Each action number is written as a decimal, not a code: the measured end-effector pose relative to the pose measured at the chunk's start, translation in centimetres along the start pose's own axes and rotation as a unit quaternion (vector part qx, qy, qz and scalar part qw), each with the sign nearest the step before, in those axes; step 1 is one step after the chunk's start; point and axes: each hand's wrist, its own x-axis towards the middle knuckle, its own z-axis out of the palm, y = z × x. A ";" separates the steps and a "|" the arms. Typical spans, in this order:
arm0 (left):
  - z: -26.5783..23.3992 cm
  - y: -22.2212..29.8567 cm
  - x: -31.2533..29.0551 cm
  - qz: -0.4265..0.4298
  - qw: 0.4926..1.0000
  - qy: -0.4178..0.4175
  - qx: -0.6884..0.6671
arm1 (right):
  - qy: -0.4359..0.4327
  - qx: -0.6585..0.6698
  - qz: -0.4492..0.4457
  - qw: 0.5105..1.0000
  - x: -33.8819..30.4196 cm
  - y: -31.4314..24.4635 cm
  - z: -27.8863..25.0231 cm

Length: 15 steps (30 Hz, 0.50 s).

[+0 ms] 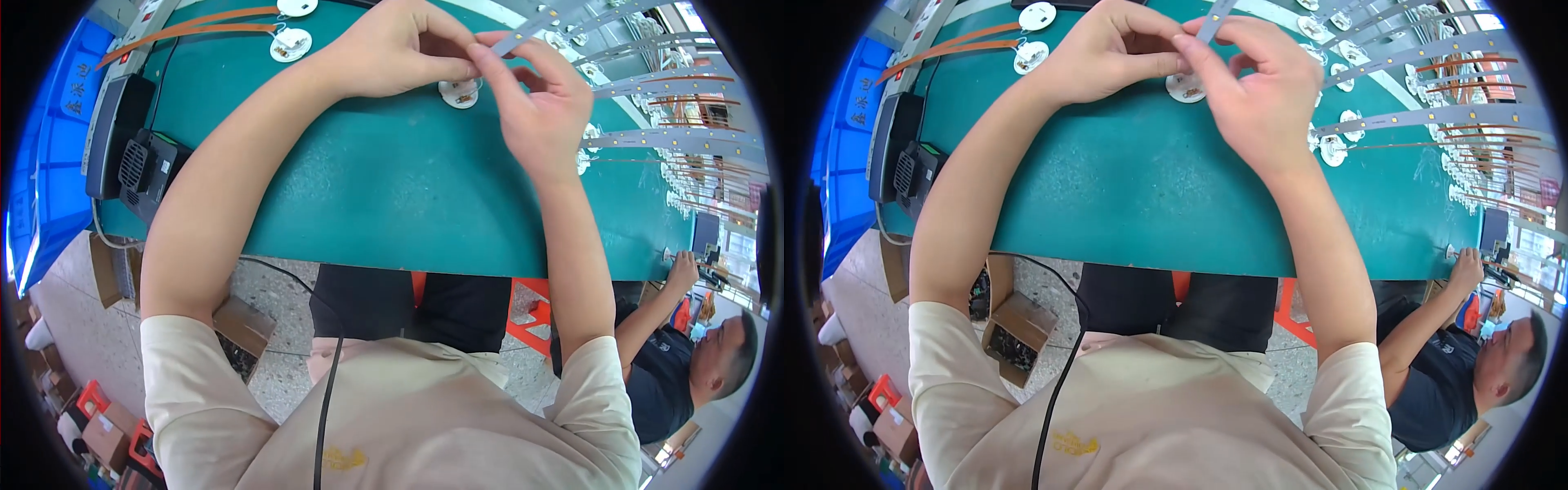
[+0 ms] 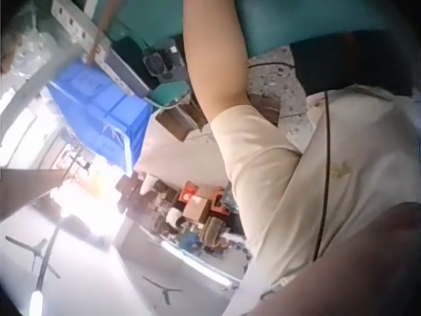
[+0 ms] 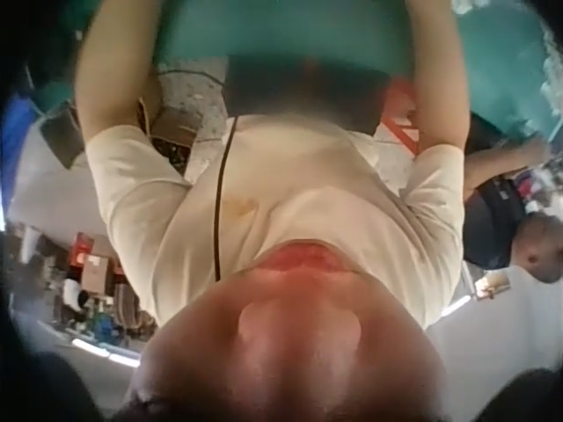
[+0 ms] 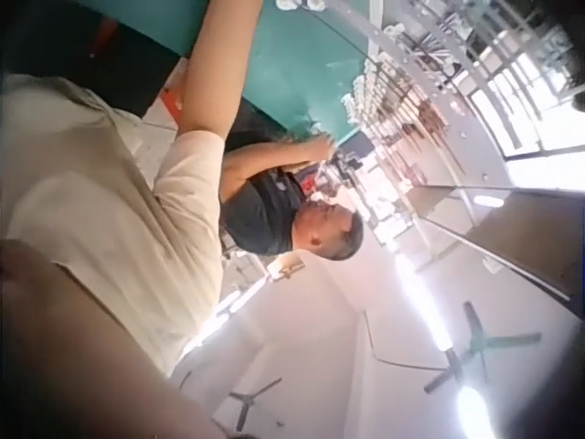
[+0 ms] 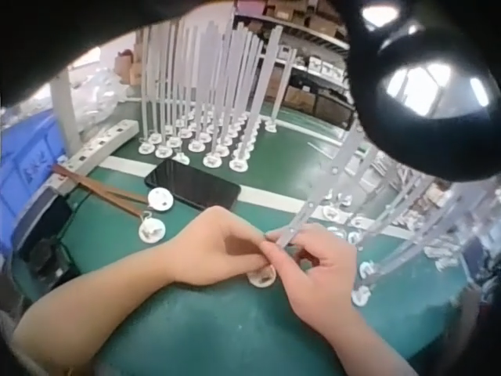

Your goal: Manually attaching small components to LED strips at a factory workstation.

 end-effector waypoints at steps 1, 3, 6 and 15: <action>0.3 0.6 -0.1 -0.112 0.985 0.051 -0.118 | -0.016 0.014 0.008 1.000 0.0 0.0 -0.2; 0.0 -0.8 -0.6 0.088 0.995 0.024 0.044 | -0.030 0.028 0.043 0.998 0.0 -0.1 -0.2; 1.5 2.7 0.5 -0.066 0.955 0.029 0.288 | -0.026 0.000 0.078 0.997 -0.1 0.1 -1.3; 0.8 1.4 0.2 -0.138 0.972 0.010 0.191 | -0.049 0.038 0.099 0.993 -0.6 0.8 -1.7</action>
